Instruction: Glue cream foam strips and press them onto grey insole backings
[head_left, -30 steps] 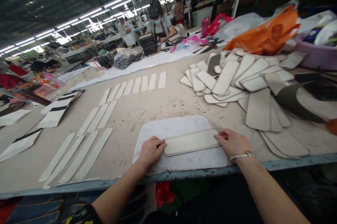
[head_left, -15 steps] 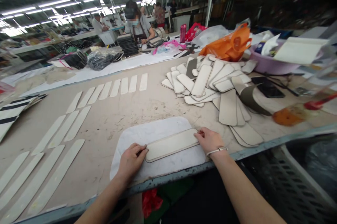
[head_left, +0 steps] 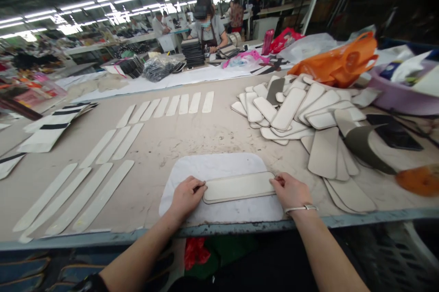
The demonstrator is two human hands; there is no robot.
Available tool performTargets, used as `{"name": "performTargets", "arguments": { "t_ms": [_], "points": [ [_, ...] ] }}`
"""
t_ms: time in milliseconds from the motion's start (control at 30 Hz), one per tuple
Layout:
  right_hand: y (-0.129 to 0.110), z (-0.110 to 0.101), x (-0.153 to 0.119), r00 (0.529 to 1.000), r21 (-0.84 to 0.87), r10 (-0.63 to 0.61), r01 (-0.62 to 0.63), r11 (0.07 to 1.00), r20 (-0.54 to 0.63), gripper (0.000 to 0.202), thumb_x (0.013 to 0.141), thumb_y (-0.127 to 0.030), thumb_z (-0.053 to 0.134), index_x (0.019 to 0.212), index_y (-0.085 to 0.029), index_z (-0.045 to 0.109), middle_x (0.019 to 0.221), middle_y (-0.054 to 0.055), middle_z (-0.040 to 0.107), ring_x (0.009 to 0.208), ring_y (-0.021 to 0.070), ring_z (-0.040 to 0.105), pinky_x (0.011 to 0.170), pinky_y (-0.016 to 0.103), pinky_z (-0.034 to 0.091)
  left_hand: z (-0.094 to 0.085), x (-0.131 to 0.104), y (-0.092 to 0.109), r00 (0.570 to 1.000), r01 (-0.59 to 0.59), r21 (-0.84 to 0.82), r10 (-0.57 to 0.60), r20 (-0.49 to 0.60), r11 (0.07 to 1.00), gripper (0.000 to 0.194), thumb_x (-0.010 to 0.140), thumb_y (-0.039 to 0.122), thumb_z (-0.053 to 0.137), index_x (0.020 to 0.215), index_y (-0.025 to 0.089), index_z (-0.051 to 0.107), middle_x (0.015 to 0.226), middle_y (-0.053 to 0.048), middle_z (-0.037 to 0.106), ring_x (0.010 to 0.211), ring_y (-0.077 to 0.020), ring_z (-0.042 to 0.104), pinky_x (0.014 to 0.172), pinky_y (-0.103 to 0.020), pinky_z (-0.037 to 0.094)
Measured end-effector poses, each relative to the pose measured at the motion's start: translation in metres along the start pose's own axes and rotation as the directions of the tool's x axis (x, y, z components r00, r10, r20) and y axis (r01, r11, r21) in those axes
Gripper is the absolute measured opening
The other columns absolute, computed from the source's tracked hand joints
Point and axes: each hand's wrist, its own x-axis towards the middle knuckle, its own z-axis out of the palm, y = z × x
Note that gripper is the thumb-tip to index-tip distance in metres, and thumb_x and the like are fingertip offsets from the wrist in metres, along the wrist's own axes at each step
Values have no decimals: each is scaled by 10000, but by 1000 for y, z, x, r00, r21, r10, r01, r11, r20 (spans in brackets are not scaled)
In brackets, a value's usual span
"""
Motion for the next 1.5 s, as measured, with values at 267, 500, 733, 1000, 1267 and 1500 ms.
{"name": "performTargets", "arguments": {
  "t_ms": [267,500,733,1000,1267,1500],
  "points": [
    [-3,2,0,999,-40,31,-30,999,24,212,792,-422,474,789,-237,576,817,6,680,732,183,603,654,298,396,3,-2,-7,1000,-13,10,13,-13,1000,138,818,236,536,764,184,652,807,-22,591,772,-139,563,716,-245,433],
    [-9,2,-6,999,-56,18,-20,998,-33,178,798,-383,474,792,-225,557,765,7,656,720,175,595,635,286,384,8,-7,-10,995,13,40,-9,-99,999,176,799,276,568,933,166,599,824,-24,550,707,-140,548,680,-265,461],
    [-11,-1,-8,995,-68,65,-70,995,-75,312,779,-466,464,902,-191,549,771,50,637,732,203,585,656,313,394,16,-12,-16,944,-290,116,304,-130,950,210,887,248,435,927,190,633,945,-55,569,890,-166,549,809,-291,461],
    [-5,-7,-4,923,199,40,41,979,-382,455,856,-456,344,1084,-122,552,1002,134,639,907,239,585,797,382,454,17,-9,-17,932,-314,145,334,-141,938,236,890,248,423,919,179,647,924,-65,576,842,-161,554,774,-288,472],
    [-72,36,-60,558,-9,-810,824,566,180,695,847,-504,391,1418,-187,152,1494,60,183,1370,217,139,1123,452,135,20,-9,-19,930,-334,124,348,-120,934,217,878,245,439,926,179,641,935,-66,561,851,-163,556,771,-281,478],
    [-31,23,-26,833,-179,-487,538,824,264,754,829,-636,217,1416,-169,141,1505,19,84,1382,223,56,1119,461,66,17,-8,-15,944,-296,103,308,-123,950,236,880,280,434,887,185,650,925,-63,562,835,-159,565,763,-275,487]
  ]
}}
